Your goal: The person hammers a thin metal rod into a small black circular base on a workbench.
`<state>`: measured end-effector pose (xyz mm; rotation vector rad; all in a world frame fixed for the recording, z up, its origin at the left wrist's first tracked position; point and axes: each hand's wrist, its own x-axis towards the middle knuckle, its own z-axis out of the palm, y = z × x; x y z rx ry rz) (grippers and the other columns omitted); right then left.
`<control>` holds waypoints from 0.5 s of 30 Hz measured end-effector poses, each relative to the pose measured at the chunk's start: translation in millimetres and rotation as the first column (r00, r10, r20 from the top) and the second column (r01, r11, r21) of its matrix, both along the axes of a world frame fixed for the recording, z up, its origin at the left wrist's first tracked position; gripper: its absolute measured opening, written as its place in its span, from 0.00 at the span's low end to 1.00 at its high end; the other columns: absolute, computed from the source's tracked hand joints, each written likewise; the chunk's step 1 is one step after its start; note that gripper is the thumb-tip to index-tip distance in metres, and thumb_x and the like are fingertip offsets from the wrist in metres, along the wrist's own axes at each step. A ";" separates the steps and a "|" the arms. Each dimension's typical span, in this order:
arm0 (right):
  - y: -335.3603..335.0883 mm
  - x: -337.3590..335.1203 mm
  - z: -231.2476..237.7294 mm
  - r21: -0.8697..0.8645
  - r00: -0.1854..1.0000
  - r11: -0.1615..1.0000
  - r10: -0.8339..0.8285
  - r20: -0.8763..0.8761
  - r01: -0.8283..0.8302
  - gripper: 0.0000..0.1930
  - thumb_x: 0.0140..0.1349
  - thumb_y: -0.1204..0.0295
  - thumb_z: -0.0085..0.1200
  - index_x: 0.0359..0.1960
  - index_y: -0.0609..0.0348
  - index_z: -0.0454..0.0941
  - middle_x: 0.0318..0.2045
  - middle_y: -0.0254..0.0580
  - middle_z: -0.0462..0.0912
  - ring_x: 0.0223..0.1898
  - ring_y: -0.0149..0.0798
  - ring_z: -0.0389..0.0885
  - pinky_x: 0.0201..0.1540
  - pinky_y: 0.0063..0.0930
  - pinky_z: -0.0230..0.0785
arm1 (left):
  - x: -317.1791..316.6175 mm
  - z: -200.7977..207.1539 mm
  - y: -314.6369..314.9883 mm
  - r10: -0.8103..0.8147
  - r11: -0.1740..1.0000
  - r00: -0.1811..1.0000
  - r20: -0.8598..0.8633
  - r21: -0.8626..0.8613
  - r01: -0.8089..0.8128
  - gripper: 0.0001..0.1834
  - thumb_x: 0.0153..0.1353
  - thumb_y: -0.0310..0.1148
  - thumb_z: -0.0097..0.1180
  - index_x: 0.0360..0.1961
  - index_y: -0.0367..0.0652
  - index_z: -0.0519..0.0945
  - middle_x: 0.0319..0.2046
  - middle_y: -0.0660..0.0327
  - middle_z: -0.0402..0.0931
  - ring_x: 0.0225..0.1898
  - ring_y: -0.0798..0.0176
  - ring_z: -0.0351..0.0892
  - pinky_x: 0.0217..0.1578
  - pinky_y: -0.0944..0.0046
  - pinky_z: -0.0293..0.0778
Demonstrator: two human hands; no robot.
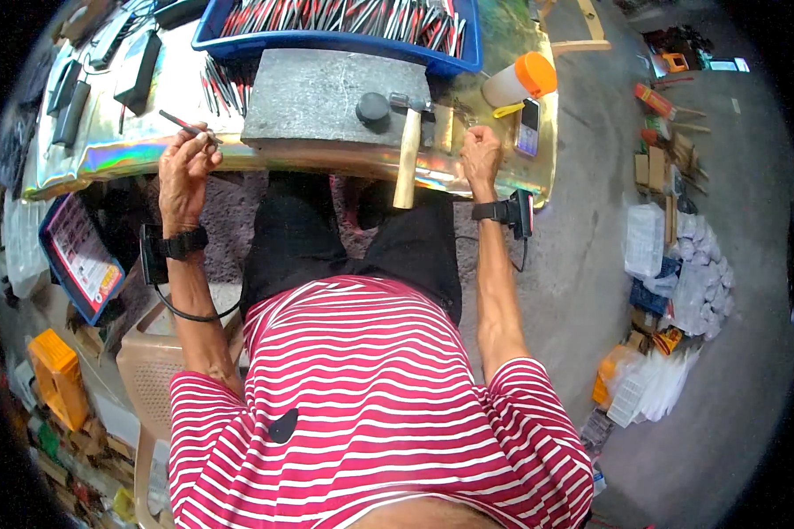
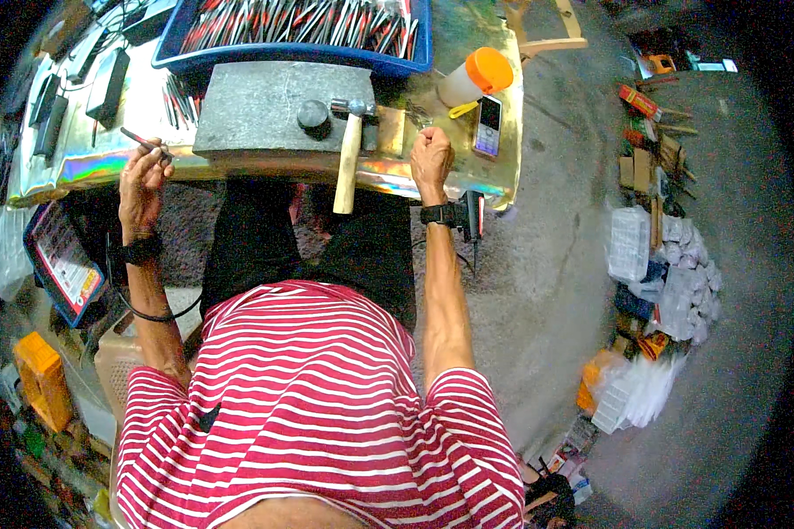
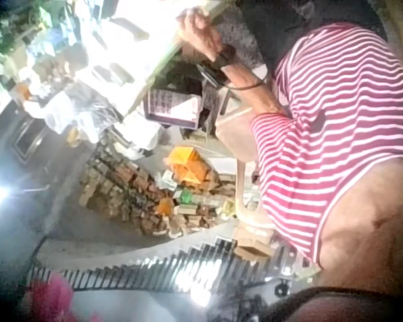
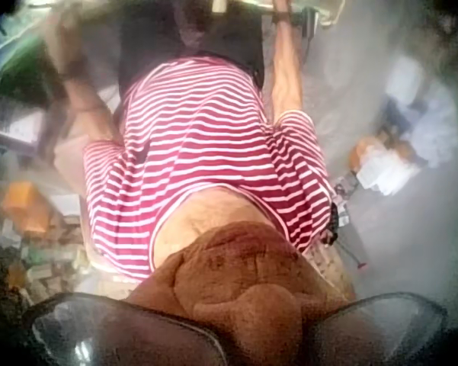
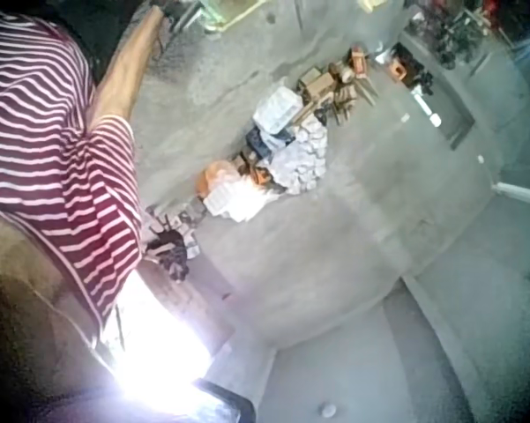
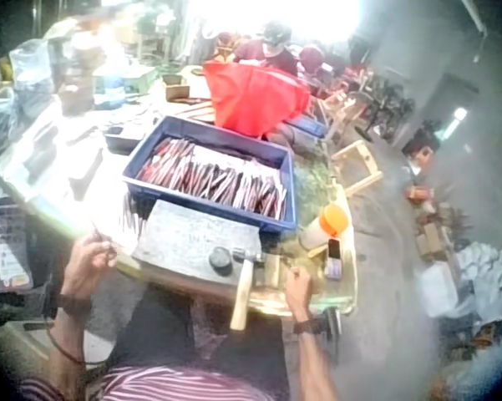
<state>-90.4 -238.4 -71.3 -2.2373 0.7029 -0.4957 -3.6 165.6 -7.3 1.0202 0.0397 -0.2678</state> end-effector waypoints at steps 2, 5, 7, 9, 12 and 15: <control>1.6 2.4 0.4 -0.130 0.999 0.991 0.026 -0.027 -0.029 0.09 0.48 0.72 0.45 0.30 0.66 0.69 0.21 0.51 0.73 0.23 0.47 0.74 0.27 0.36 0.65 | -8.3 9.4 -6.7 -0.009 1.000 1.000 -0.010 -0.019 0.009 0.09 0.52 0.24 0.47 0.36 0.34 0.68 0.27 0.60 0.68 0.27 0.69 0.66 0.26 0.71 0.65; 6.5 5.8 1.9 -0.263 0.992 0.961 0.059 -0.110 -0.086 0.11 0.49 0.70 0.43 0.32 0.64 0.68 0.27 0.55 0.73 0.29 0.55 0.71 0.32 0.41 0.63 | -17.8 16.3 -13.9 -0.029 0.998 1.000 0.011 -0.058 0.030 0.09 0.52 0.24 0.48 0.36 0.36 0.68 0.28 0.60 0.69 0.27 0.69 0.67 0.25 0.72 0.66; 1.9 5.7 -2.5 -0.397 0.973 0.908 0.041 -0.227 -0.131 0.13 0.51 0.68 0.41 0.34 0.65 0.66 0.30 0.56 0.72 0.32 0.56 0.70 0.33 0.44 0.62 | -21.0 25.9 -23.1 -0.066 0.997 0.998 -0.008 -0.027 0.066 0.09 0.52 0.25 0.48 0.35 0.36 0.69 0.28 0.60 0.69 0.27 0.69 0.68 0.24 0.72 0.68; -4.0 8.0 -11.4 -0.482 0.984 0.863 0.085 -0.160 -0.153 0.14 0.51 0.65 0.40 0.33 0.66 0.65 0.29 0.56 0.71 0.33 0.56 0.69 0.35 0.47 0.61 | -23.6 30.6 -31.5 -0.104 0.993 0.994 0.026 -0.046 0.105 0.09 0.52 0.25 0.48 0.35 0.35 0.69 0.28 0.58 0.70 0.26 0.70 0.69 0.23 0.73 0.70; -4.0 20.3 6.5 -0.500 0.901 0.798 0.119 -0.417 -0.337 0.13 0.48 0.67 0.41 0.30 0.68 0.67 0.26 0.58 0.73 0.29 0.57 0.72 0.33 0.45 0.64 | -27.6 38.6 -45.8 -0.128 0.992 0.990 0.055 -0.013 0.129 0.08 0.52 0.25 0.47 0.35 0.35 0.68 0.28 0.57 0.70 0.24 0.70 0.69 0.22 0.72 0.72; -5.7 28.3 21.3 -0.401 0.823 0.831 0.113 -0.557 -0.385 0.12 0.46 0.68 0.42 0.25 0.67 0.69 0.23 0.61 0.74 0.27 0.58 0.73 0.31 0.45 0.65 | -29.2 41.2 -60.1 -0.187 0.975 0.982 0.033 -0.116 0.189 0.08 0.52 0.24 0.46 0.35 0.36 0.67 0.28 0.56 0.70 0.24 0.69 0.71 0.22 0.73 0.73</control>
